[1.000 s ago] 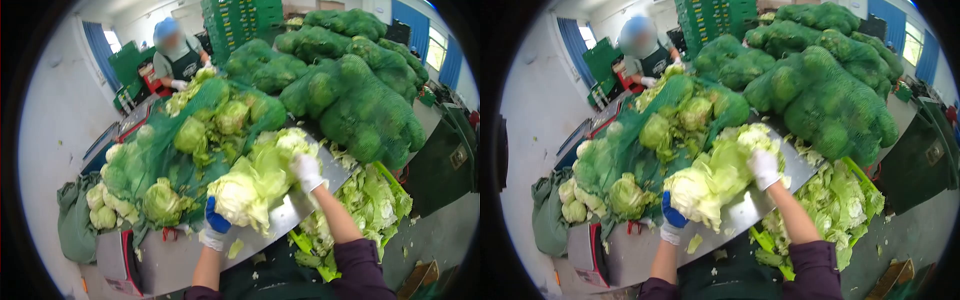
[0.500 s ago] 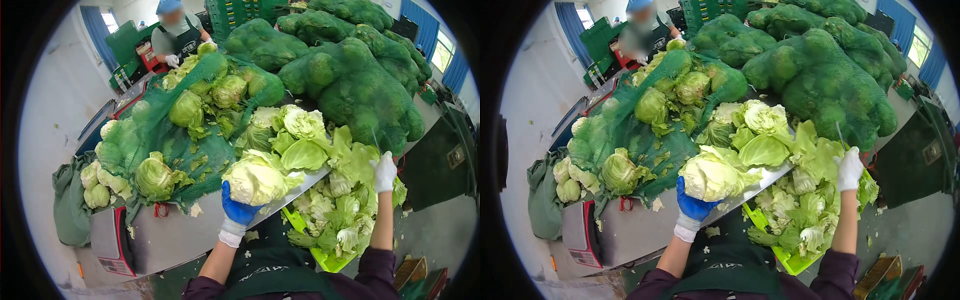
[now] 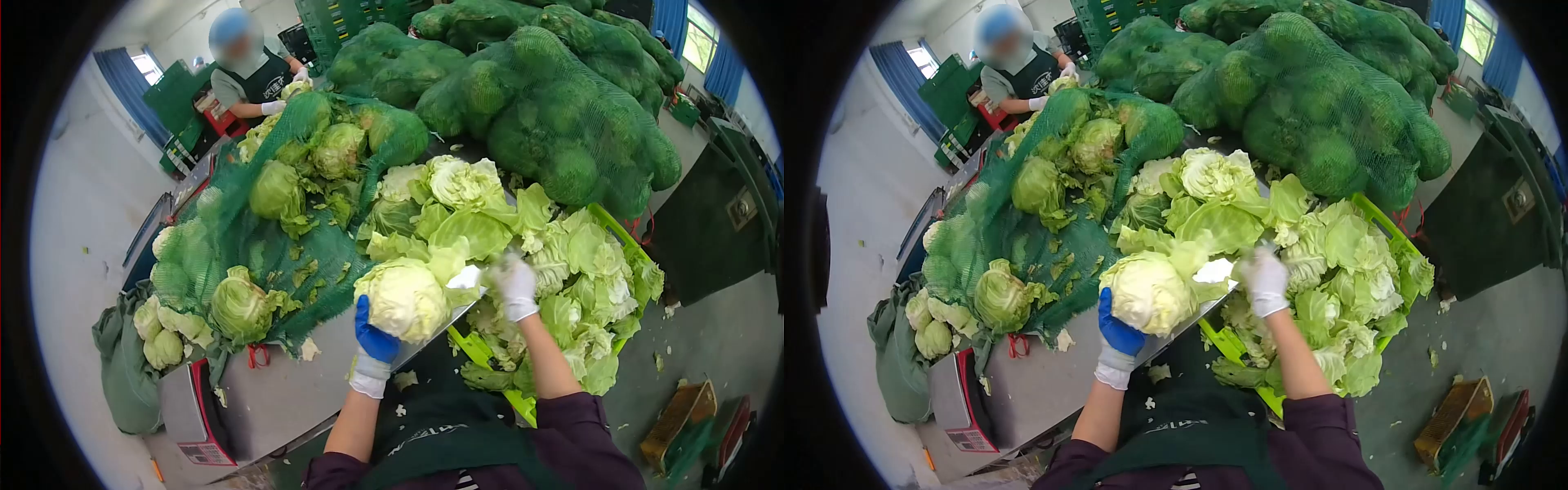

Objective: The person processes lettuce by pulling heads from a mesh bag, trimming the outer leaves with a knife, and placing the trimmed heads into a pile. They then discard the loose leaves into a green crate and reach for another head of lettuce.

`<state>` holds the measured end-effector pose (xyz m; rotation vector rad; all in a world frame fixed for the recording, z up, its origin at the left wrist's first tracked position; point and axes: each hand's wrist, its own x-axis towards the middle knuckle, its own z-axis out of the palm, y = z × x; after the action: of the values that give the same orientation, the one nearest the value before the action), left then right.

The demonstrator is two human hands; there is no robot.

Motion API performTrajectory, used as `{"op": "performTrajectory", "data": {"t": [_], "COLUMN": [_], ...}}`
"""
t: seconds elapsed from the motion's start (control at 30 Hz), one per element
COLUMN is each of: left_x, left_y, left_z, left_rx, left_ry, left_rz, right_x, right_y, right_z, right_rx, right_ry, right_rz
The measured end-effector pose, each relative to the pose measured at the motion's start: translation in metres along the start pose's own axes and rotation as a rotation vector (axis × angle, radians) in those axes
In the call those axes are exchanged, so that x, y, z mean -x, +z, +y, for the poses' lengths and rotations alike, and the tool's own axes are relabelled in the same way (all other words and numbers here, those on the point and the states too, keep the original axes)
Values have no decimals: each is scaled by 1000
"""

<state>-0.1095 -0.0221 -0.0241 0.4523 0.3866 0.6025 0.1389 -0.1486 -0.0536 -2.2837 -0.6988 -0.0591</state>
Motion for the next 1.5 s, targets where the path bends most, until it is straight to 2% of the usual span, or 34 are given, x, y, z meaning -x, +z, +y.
{"op": "performTrajectory", "data": {"t": [0.03, 0.1, 0.13, 0.2, 0.27, 0.3, 0.33, 0.37, 0.4, 0.43, 0.5, 0.53, 0.6, 0.63, 0.67, 0.7, 0.73, 0.77, 0.87, 0.9, 0.93, 0.97, 1.0, 1.03, 1.07, 1.13, 1.17, 1.23, 1.33, 1.4, 1.43, 1.47, 1.5], "left_x": [1, 8, 10, 11, 10, 10, 9, 9, 9, 10, 13, 16, 13, 14, 16, 17, 14, 16, 19, 19, 24, 28, 32, 35, 40, 48, 49, 37, -8, -30, -34, -36, -38], "left_y": [2, 5, 4, 2, 9, 20, 28, 26, 23, 23, 30, 33, 5, 9, 14, 18, 18, 18, 14, 4, -2, -9, -11, -16, -28, -29, -29, 50, 66, 62, 61, 59, 59], "left_z": [3, 10, 5, -5, -11, -10, -11, -13, -14, -14, -9, -7, -18, -15, -13, -11, -10, -12, -22, -28, -29, -25, -15, -4, 6, 26, 30, 48, 56, 61, 60, 59, 58], "left_rx": [-5, 195, 203, 294, 385, 305, 223, 223, 197, 170, 135, 105, 125, 201, 277, 350, 212, 274, 463, 525, 598, 598, 300, -1, -3, -925, -927, -1596, -1761, -1746, -1747, -1806, -1866], "left_ry": [3, -56, -70, -93, -114, -65, -15, -23, -25, -26, -32, -37, 9, -4, -22, -45, 6, -17, -109, -159, -266, -265, -333, -392, -383, 158, 161, 859, 908, 647, 640, 618, 601], "left_rz": [0, -99, -136, -197, -225, -180, -136, -139, -143, -146, -120, -88, -91, -152, -213, -273, -221, -198, -147, -148, -26, -28, 62, 151, 149, 151, 158, 222, 289, 188, 187, 189, 190], "right_x": [-9, -19, -14, -4, 12, 20, 27, 33, 38, 35, 21, 18, -7, -19, -24, -23, -15, -3, 32, 36, 40, 38, 35, 32, 28, 25, 26, 29, 40, 30, 24, 20, 12], "right_y": [-8, -45, -57, -80, -89, -87, -79, -81, -73, -66, -45, -52, -35, -30, -50, -58, -60, -64, -62, -52, -42, -28, -15, 3, 25, 32, 34, 14, 20, 19, 19, 27, 32], "right_z": [15, 19, 10, -10, -51, -67, -79, -103, -120, -119, -116, -115, -62, -35, -29, -14, -18, -22, -76, -86, -97, -104, -105, -98, -89, -97, -99, -120, -141, -146, -146, -140, -137], "right_rx": [-20, 312, 309, 19, -194, -236, -248, -334, -270, -272, -329, -462, -265, -92, -65, 56, -96, -248, -393, -386, -379, -395, -410, -413, -530, -683, -687, -585, -549, -460, -373, -317, -317], "right_ry": [100, 284, 288, 62, 29, -22, -202, -164, -279, -276, -120, -74, -57, 81, 192, 102, 16, -61, -271, -275, -279, -166, -57, -65, -109, -183, -186, -85, -45, 22, 91, 16, 18], "right_rz": [4, -39, -45, 177, -71, -191, -177, -287, -122, -119, -207, -120, -59, -31, -77, -18, -17, -20, -399, -465, -531, -580, -628, -627, -542, -409, -415, -514, -405, -375, -343, -249, -249]}}
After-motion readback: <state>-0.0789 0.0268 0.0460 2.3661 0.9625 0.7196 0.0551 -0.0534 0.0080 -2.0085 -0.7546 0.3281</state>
